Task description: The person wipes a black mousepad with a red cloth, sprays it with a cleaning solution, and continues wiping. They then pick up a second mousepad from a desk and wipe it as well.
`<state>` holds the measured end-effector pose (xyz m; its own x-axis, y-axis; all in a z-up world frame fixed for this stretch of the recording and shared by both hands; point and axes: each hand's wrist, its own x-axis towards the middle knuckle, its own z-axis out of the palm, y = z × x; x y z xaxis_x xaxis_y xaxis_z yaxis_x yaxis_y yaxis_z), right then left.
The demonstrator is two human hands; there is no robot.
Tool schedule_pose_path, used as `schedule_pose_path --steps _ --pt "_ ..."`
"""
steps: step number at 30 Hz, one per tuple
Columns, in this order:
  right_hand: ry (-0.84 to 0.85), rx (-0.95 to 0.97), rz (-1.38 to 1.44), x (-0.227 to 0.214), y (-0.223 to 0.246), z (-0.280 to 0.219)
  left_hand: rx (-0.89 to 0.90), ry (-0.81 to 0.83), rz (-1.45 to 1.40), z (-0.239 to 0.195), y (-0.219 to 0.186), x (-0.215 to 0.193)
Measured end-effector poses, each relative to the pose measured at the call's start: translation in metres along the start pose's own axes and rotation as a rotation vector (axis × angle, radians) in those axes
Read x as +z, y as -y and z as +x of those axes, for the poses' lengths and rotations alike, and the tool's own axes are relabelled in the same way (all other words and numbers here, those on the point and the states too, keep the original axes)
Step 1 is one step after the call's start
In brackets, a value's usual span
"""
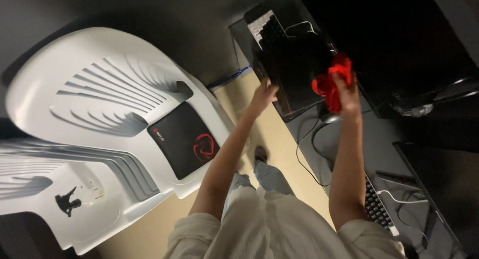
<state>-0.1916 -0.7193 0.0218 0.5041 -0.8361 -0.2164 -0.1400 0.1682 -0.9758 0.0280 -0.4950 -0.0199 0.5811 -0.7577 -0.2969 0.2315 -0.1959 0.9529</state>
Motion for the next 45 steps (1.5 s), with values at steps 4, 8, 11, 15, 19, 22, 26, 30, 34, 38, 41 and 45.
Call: schedule_pose_path --steps 4,8,11,15,19,22,26,30,34,38,41,45 --pt "-0.16 0.061 -0.525 0.002 -0.023 -0.028 0.0 0.073 0.241 -0.02 0.1 0.009" --pt "-0.14 -0.042 -0.556 0.015 -0.078 -0.072 -0.113 0.216 0.144 -0.073 0.113 -0.011" --pt "-0.056 0.105 -0.165 0.059 -0.04 -0.134 -0.157 0.228 0.0 -0.126 0.113 -0.046" --pt "0.297 0.445 0.791 0.108 -0.086 -0.175 0.057 0.129 -0.298 -0.197 0.125 -0.117" --pt "0.584 0.534 1.051 0.21 0.012 -0.236 -0.05 -0.165 -0.32 -0.269 0.112 -0.188" --pt "0.683 0.731 1.043 0.274 -0.01 -0.249 -0.119 -0.47 -0.39 -0.318 0.111 -0.24" --pt "0.677 0.78 0.346 0.347 -0.049 -0.274 -0.071 -0.803 0.077 -0.38 0.104 -0.283" --pt "1.002 -0.71 -0.826 0.422 -0.037 -0.322 -0.019 -0.876 0.645 -0.416 0.139 -0.297" --pt "1.391 -0.417 -1.249 0.472 -0.084 -0.36 -0.153 -0.746 0.527 -0.434 0.13 -0.281" --pt "0.984 -0.809 -1.226 0.522 -0.117 -0.353 -0.111 -0.696 0.669 -0.437 0.1 -0.292" --pt "0.9 -0.896 -1.197 0.561 -0.123 -0.323 -0.212 -0.649 0.635 -0.436 0.095 -0.299" --pt "0.785 -1.001 -1.129 0.599 -0.127 -0.296 -0.106 -0.624 0.667 -0.442 0.113 -0.304"
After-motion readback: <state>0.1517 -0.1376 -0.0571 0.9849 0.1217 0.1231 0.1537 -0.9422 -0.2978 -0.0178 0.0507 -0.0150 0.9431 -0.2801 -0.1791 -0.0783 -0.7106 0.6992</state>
